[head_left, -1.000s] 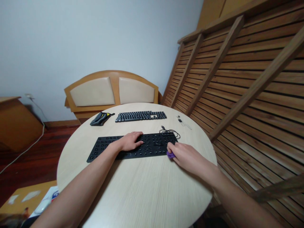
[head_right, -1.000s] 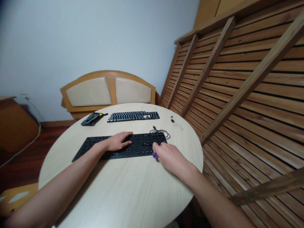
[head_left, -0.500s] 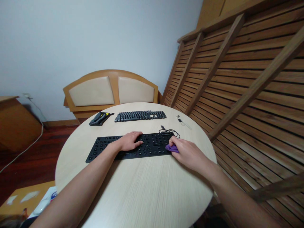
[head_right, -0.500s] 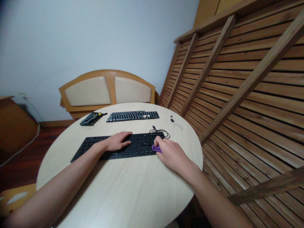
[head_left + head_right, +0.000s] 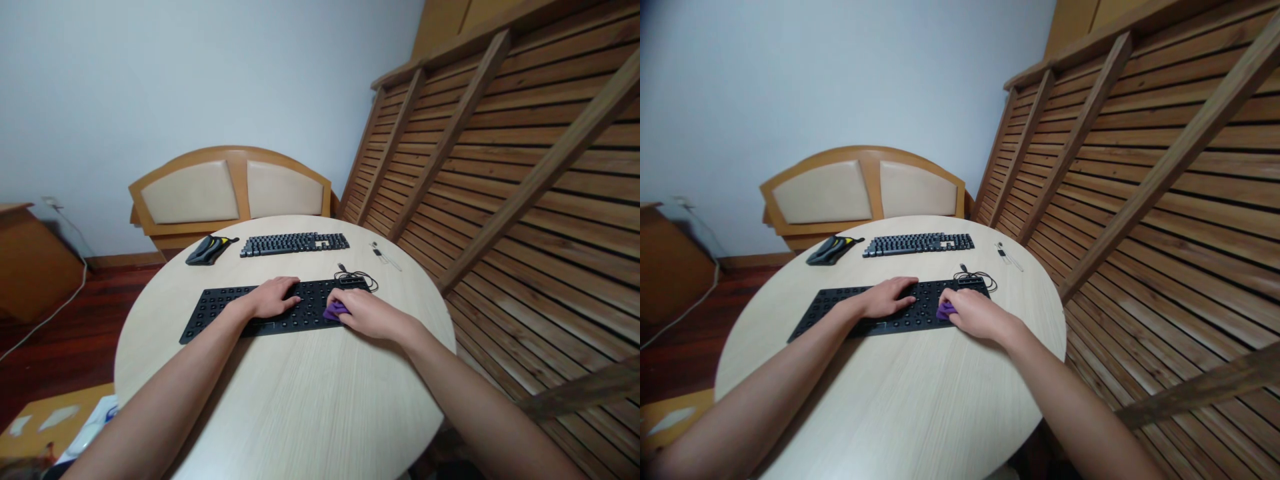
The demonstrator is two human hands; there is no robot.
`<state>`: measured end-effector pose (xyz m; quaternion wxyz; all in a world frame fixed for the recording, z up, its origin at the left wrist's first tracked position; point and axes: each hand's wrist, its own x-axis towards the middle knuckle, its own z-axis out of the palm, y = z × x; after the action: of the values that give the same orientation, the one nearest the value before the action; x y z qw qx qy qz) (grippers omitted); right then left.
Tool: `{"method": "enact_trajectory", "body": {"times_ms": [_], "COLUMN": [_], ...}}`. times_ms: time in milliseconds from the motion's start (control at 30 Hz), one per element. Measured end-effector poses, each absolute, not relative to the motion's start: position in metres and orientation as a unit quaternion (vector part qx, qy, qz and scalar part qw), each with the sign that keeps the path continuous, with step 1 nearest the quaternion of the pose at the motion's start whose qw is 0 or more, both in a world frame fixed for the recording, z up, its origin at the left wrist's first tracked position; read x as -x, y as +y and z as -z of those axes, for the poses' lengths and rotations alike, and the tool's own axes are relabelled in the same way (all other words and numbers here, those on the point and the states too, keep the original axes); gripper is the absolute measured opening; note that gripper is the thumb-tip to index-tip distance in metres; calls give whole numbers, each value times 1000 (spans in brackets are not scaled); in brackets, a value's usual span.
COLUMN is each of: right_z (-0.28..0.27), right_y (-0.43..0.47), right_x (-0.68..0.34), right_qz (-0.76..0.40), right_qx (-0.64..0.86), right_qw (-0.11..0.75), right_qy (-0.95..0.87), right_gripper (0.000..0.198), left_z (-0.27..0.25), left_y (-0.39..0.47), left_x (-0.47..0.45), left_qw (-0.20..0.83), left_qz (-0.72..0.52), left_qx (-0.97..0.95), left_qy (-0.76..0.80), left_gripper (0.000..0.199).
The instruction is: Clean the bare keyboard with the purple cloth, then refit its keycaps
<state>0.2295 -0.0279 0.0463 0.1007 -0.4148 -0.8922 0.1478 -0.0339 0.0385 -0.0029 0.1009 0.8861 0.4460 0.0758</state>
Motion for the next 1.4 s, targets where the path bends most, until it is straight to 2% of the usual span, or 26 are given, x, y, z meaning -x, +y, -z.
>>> {"method": "enact_trajectory", "body": {"times_ms": [133,333,633,800,1167,1400], "right_z": [-50,-66,-49,-37,-32,-30], "right_y": [-22,-13,4,5,2,0], "right_x": [-241,-250,-228,-236,-262,-261], "right_qz": [-152,-110,-128,-140,-158,-166], "right_qx": [413,460,360,340,382,395], "right_qw": [96,92,104,143,170,214], "right_qy": [-893,-876,-918,-919,-895,-878], "right_gripper": [25,17,26,34,28,32], "left_z": [3,3,1,1,1,2], "left_y": [39,39,37,37,37,38], "left_x": [34,34,33,33,34,35], "left_qw": [102,103,97,98,104,103], "left_qz": [-76,-76,-67,-70,-74,-75], "left_qx": [-887,-886,-886,-887,-886,-886], "left_qy": [445,447,448,447,446,445], "left_gripper": [60,59,60,59,60,60]}}
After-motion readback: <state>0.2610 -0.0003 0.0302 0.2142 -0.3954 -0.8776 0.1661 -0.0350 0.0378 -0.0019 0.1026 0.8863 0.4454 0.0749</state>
